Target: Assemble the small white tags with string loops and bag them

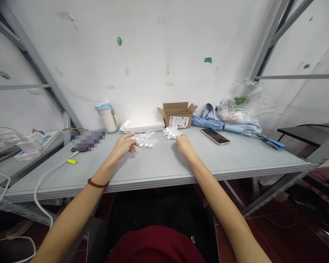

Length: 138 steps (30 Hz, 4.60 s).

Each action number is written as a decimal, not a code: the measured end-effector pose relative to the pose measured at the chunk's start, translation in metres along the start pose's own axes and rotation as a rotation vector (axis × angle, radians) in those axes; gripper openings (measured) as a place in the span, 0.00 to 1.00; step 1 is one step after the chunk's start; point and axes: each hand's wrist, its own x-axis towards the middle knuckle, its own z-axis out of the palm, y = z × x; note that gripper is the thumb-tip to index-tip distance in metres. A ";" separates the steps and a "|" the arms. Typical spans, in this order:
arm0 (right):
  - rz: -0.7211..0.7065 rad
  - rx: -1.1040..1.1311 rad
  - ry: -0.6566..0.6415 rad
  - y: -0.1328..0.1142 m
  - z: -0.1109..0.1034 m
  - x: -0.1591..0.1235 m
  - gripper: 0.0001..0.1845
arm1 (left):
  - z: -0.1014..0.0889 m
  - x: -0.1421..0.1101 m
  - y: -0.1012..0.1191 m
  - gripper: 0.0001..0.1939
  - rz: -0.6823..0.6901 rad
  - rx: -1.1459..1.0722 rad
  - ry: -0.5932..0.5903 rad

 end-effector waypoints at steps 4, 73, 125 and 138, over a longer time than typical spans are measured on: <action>0.008 -0.030 0.013 0.000 0.002 0.000 0.20 | 0.001 -0.001 0.002 0.29 0.002 0.009 -0.001; -0.593 0.912 0.243 -0.063 0.005 -0.018 0.04 | 0.009 -0.004 -0.004 0.12 0.377 0.214 -0.344; -0.565 0.905 0.136 -0.064 0.004 -0.018 0.03 | 0.015 -0.006 -0.011 0.11 0.603 0.450 -0.294; -0.509 0.955 0.154 -0.067 0.008 -0.014 0.06 | 0.016 -0.007 -0.011 0.11 0.622 0.371 -0.238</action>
